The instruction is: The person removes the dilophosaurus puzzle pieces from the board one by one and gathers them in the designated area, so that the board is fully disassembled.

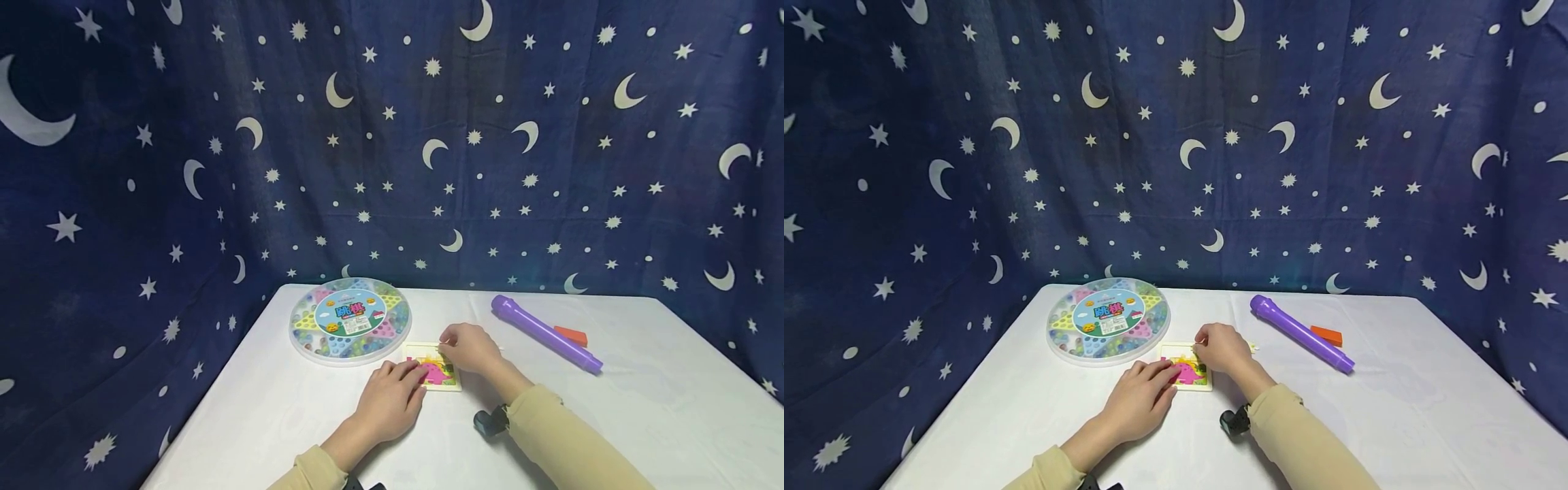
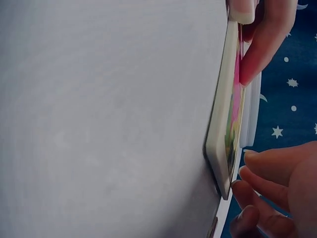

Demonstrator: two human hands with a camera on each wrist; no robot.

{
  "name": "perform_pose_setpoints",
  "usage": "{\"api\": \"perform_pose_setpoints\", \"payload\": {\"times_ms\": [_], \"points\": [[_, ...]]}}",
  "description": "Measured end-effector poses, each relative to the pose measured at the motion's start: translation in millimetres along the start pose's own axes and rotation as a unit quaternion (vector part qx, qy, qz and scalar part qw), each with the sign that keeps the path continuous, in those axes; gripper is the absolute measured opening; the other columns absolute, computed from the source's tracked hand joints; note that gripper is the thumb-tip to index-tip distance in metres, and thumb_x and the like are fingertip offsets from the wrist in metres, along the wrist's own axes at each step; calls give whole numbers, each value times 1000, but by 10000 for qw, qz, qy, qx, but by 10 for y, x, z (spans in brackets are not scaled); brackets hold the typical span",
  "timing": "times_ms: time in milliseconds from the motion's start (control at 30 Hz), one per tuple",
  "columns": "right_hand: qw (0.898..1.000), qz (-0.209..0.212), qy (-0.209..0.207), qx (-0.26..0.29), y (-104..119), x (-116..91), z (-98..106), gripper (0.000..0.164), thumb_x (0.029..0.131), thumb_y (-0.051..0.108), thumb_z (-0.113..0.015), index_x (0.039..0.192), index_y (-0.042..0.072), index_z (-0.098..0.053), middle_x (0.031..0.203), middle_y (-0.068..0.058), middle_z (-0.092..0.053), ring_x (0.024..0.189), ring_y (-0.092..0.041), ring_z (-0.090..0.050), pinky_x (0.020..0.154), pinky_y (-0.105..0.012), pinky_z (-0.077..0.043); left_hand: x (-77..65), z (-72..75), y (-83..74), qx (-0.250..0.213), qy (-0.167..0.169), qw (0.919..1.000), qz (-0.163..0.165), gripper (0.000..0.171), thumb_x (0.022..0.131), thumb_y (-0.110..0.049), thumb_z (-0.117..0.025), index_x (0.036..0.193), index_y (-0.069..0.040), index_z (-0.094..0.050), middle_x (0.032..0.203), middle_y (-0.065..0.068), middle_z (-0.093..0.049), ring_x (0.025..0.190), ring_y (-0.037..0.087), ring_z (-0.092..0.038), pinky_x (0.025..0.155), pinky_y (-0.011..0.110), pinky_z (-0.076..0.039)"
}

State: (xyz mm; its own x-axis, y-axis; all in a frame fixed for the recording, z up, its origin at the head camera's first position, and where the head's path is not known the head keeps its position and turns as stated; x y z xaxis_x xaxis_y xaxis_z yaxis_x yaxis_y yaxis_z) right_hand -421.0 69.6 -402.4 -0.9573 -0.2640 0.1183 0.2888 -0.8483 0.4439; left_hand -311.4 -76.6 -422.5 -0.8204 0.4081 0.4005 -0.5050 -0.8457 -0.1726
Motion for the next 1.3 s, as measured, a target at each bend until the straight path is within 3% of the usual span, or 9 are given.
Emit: {"api": "perform_pose_setpoints", "payload": {"times_ms": [233, 800, 1133, 1300], "points": [[9995, -184, 86, -223, 28, 10, -20, 16, 89, 30, -78, 92, 16, -73, 83, 3, -67, 78, -19, -60, 77, -46, -54, 2, -8, 2, 27, 35, 10000, 27, 41, 105, -33, -53, 142, -19, -62, 141, 5, -60, 117, 23, -53, 97, 43, -45], [9985, -86, 54, -531, 43, 55, -6, 16, 87, 30, -81, 86, 16, -73, 77, 4, -65, 72, -18, -57, 68, -39, -52, -4, -16, -9, 208, 63, 9998, 40, 41, 105, -34, -52, 143, -20, -61, 141, 3, -60, 118, 22, -54, 97, 42, -45], [9981, -132, 115, -590, 60, 66, 18, 17, 87, 29, -79, 97, 15, -79, 90, 1, -72, 81, -20, -63, 79, -45, -55, 16, -13, -49, 616, 222, 9978, -108, 43, 107, -35, -49, 145, -19, -59, 142, 3, -60, 119, 22, -54, 97, 41, -45], [9984, -140, 230, -494, 69, 56, 7, 12, 87, 28, -79, 92, 17, -81, 88, 3, -72, 79, -18, -62, 82, -45, -55, 15, -10, -60, 598, 265, 9978, -86, 43, 106, -35, -50, 146, -19, -59, 142, 3, -60, 119, 23, -54, 97, 42, -46]]}}
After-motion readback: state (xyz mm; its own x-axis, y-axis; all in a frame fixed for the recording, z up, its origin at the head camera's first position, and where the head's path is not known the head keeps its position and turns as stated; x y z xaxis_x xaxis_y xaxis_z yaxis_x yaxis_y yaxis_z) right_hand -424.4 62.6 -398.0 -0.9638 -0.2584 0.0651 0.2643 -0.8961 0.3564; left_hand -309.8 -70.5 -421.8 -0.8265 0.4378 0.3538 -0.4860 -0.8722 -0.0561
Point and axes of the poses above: each hand's wrist, its own x-axis towards the middle knuckle, its own z-axis out of the back of the hand, y = z × x, the point moved 8 cm from there along x, towards the middle knuckle
